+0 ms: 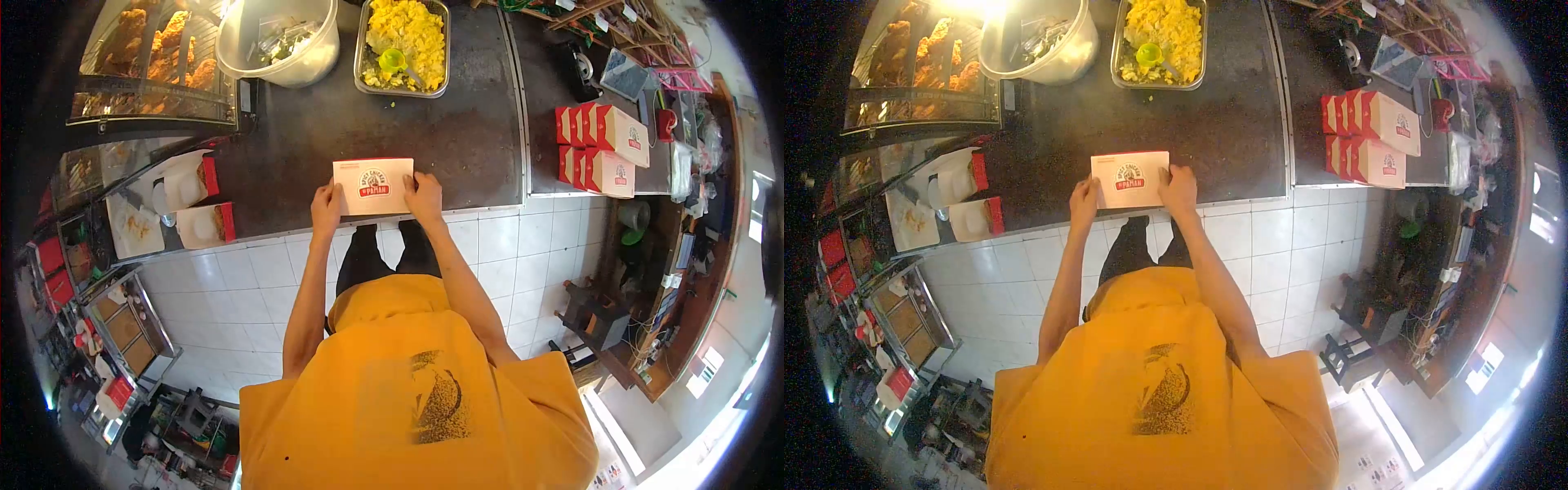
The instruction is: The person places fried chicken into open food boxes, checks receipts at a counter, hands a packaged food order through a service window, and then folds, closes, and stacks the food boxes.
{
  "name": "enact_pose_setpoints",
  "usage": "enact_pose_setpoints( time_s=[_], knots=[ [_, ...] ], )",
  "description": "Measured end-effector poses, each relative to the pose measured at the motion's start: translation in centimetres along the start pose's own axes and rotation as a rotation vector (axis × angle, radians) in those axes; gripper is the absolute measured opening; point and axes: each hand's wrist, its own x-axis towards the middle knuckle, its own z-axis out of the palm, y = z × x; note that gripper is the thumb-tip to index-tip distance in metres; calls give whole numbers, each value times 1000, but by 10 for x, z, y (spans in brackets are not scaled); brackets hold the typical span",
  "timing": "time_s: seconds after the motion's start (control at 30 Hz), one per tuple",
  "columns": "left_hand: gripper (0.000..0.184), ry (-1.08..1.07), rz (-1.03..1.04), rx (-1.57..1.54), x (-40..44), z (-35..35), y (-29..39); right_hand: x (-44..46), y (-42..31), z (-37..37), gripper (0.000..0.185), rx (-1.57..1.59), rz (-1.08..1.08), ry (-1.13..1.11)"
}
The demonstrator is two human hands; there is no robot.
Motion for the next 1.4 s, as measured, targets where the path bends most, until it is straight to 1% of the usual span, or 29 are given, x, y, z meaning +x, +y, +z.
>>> enact_pose_setpoints(
  time_s=[0.03, 0.13, 0.2, 0.23, 0.27, 0.33, 0.43, 0.53, 0.57, 0.67, 0.7, 0.8, 0.9, 1.0, 1.1, 1.2, 1.3, 1.4],
  knots=[
    [46, 21, -17, -75, -2, 5, -3, -2, 3, -1, 30, 8, -13, -35],
    [48, 29, 16, 15, -4, 4, 3, -6, 4, -1, 26, 26, -111, 22],
    [43, 12, 75, 84, -7, 7, -16, -14, 7, 0, 25, 19, -31, -64],
    [41, 12, 117, 113, -1, 10, -22, -11, 6, -1, 27, 16, -3, -97],
    [43, 86, 197, 202, 1, 10, -15, -8, 5, -1, 31, -22, -23, -42],
    [52, 224, 346, 387, -8, 4, 8, -13, 4, 4, 45, -95, -50, 60],
    [69, 69, 665, 733, -3, -13, 44, -9, -40, -29, 63, -292, -357, 42],
    [78, -248, 755, 828, 9, -22, 39, -5, -27, -25, 64, -420, -624, -251],
    [91, -299, 788, 877, 17, -28, 38, 0, -13, -22, 74, -462, -668, -292],
    [106, -468, 807, 884, 23, -52, 60, 10, -30, -53, 89, -385, -675, -463],
    [116, -466, 862, 871, 28, -54, 57, 12, -25, -55, 100, -359, -750, -445],
    [118, -528, 893, 862, 36, -58, 61, 22, -19, -53, 100, -352, -819, -471],
    [121, -540, 885, 881, 33, -60, 65, 21, -22, -53, 98, -317, -810, -464],
    [122, -536, 898, 765, 36, -59, 60, 19, -22, -52, 94, -275, -815, -418],
    [115, -546, 866, 670, 32, -58, 59, 19, -22, -52, 90, -157, -750, -476],
    [97, -511, 820, 431, 33, -53, 49, 10, -16, -49, 84, -161, -740, -445],
    [76, -405, 750, 249, 16, -42, 40, -9, -11, -42, 75, -95, -725, -319],
    [67, -86, 628, 77, -10, -7, -1, -40, 6, -19, 67, -14, -640, -201]
  ],
)
